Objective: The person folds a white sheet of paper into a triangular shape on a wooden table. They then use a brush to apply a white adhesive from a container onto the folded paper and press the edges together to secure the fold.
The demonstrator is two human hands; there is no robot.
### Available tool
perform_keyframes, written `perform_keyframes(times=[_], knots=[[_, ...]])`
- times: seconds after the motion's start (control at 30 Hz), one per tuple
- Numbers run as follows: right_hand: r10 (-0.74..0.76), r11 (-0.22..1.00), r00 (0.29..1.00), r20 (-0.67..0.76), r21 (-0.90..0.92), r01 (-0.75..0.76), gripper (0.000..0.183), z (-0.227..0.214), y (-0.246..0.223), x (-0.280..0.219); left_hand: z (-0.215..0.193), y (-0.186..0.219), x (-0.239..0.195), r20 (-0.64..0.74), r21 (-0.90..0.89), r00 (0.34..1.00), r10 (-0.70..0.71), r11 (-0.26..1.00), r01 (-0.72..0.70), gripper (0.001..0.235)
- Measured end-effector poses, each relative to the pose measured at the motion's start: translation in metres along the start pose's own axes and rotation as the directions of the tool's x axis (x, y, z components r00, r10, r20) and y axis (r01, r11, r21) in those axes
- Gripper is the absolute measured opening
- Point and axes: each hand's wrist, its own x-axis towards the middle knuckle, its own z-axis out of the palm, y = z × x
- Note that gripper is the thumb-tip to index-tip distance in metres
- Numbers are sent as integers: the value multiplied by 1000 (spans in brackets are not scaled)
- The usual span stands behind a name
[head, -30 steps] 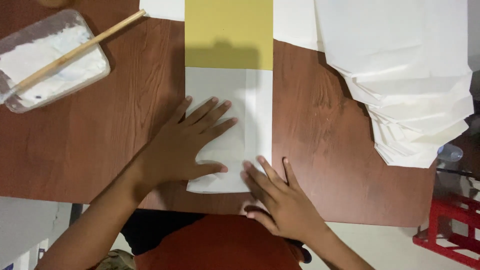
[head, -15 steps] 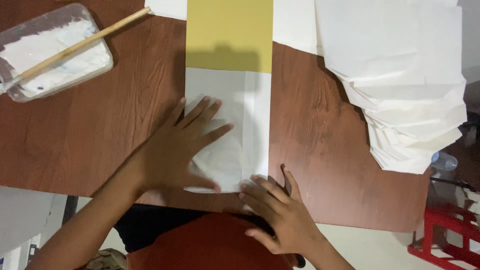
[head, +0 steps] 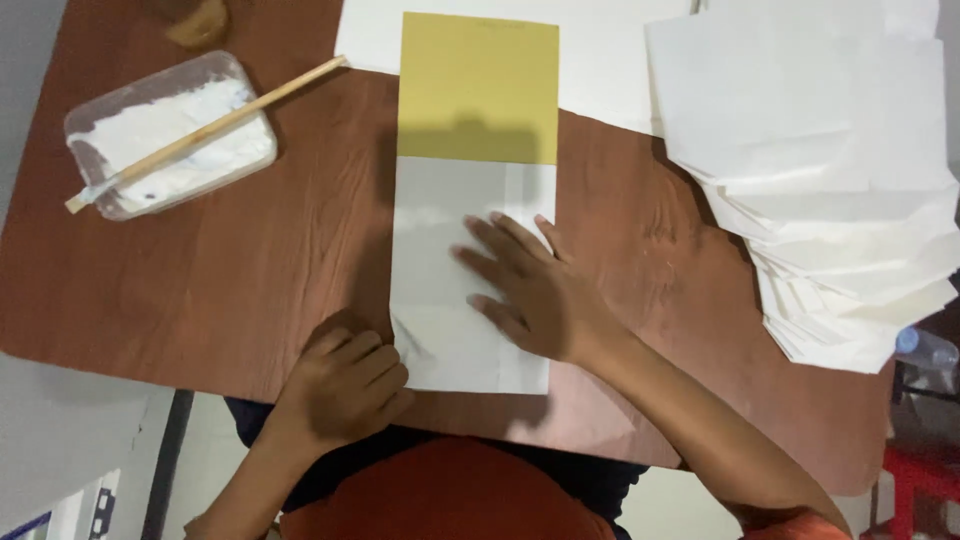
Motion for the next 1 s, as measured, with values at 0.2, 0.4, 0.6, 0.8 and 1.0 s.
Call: perform_keyframes(times=[0.2, 0.4, 0.6, 0.8, 1.0], knots=[[89, 992, 996, 22, -96, -86, 57, 5, -1, 4, -18, 1, 2, -9, -77, 997, -75, 994, 74, 38], [62, 993, 996, -70, -96, -69, 53, 13, 2, -1, -28, 9, 11, 16, -255, 946, -323, 914, 316, 25], [87, 990, 995, -56, -110, -93, 51, 8, -4, 2, -17, 3, 7, -23, -106, 872, -488, 869, 483, 19], [139, 984, 990, -38, -111, -142, 56, 22, 3, -1, -15, 10, 40, 44, 19, 680, -732, 681, 732, 30], [183, 976, 981, -66, -106, -190, 56, 21, 2, 1, -18, 18, 62, 276, -90, 419, -865, 411, 907, 37]])
